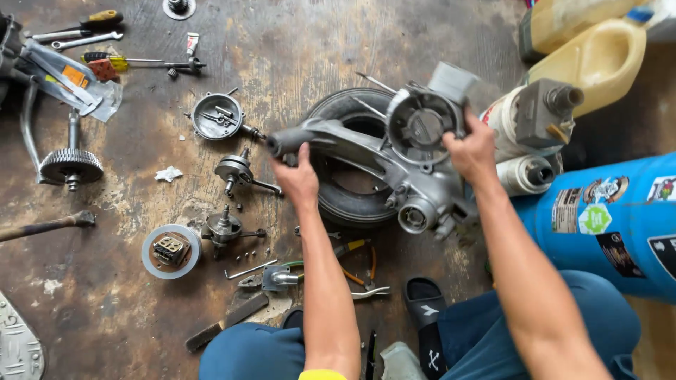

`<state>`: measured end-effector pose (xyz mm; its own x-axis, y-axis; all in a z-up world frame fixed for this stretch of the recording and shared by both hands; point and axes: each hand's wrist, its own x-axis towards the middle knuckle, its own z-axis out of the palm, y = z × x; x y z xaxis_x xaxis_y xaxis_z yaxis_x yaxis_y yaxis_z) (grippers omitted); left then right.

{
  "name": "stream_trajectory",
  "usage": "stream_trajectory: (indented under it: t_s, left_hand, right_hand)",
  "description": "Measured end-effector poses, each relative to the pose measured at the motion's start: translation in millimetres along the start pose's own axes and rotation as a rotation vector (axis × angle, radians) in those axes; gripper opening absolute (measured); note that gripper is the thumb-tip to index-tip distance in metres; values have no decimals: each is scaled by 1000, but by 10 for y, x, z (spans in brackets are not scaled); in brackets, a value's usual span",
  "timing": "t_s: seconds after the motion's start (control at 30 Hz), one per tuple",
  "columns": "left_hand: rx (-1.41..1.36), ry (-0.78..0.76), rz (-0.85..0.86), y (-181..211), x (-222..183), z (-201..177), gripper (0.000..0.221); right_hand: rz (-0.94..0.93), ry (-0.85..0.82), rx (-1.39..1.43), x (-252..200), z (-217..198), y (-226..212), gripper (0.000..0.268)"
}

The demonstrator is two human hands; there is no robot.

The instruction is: The person sits on the workshop floor with a motorcycle engine/swingarm assembly resting on a tire. They use a yellow utility knife to scrape and cut along the edge of the aluminum casing, repeatedly repositioning and flipping the heavy assembly to reach different sides, and continue scraping the casting edges.

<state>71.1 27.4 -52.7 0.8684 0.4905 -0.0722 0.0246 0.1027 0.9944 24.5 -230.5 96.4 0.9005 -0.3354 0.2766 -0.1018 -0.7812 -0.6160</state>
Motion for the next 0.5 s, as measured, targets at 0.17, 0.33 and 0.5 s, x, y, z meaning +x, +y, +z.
stream_trajectory:
  t_s: [0.17,0.33,0.5]
  left_hand:
    - [99,198,97,258,-463,-303,61]
    - [318,314,331,605,-732,-503,50]
    - [466,346,332,233,-874,-532,52]
  right_hand:
    - [-20,-317,61,568,-51,123,71]
    - [113,-618,103,886,109,90,76]
    - [185,-806,-166,869,531,450,71]
